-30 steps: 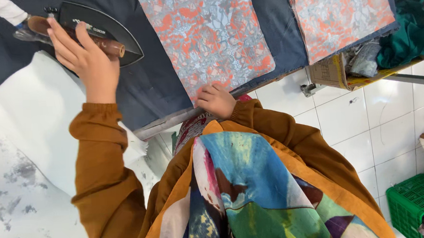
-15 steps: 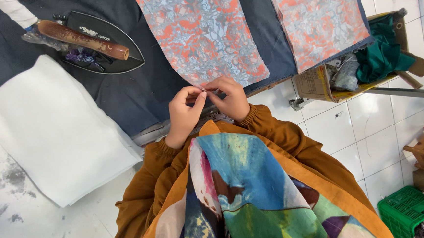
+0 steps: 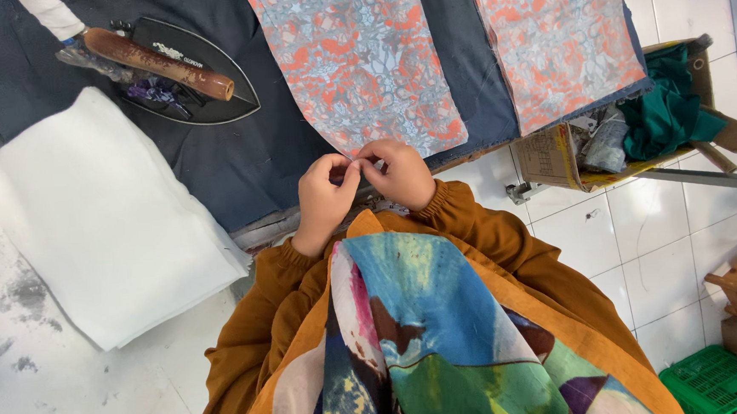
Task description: The person irons a patterned fabric piece on a dark ironing board. They repeatedly smooth the fabric with an iron, lift and reposition it, and fold edges before pressing again. The person handles the fabric and iron throughout the clip.
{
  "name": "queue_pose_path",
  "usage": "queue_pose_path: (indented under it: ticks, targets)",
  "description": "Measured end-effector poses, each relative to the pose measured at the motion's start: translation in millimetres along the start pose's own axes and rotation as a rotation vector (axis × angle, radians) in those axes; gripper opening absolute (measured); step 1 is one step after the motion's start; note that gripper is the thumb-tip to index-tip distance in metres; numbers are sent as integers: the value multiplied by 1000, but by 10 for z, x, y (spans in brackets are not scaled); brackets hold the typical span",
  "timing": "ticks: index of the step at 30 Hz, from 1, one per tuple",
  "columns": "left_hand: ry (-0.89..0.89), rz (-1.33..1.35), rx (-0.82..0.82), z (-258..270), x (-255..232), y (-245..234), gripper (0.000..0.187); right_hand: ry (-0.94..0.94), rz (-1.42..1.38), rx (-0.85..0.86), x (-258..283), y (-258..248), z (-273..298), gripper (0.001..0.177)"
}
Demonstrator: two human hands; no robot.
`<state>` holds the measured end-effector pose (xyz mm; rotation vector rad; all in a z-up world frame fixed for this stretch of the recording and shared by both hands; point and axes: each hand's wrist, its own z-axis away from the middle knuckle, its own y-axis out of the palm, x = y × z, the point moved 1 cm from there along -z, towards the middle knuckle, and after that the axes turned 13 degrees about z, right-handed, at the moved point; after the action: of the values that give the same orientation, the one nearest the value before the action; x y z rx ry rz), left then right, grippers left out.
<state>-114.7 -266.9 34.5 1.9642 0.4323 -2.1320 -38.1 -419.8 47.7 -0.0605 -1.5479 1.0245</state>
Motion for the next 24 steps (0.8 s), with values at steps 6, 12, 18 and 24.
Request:
queue_pose_path:
  ticks: [6, 12, 18, 24]
  targets:
    - [-134, 17, -31, 26, 428, -35, 13, -151, 135, -140, -136, 177, -5, 4]
    - [-276, 80, -112, 82, 876, -3, 13, -35, 115, -125, -349, 309, -125, 7]
    - [-297, 16, -125, 101, 986, -44, 14, -21, -11, -3, -609, 406, -222, 5]
    - [-398, -183, -109, 257, 952, -284, 13, 107, -131, -169, -1247, 130, -440, 20]
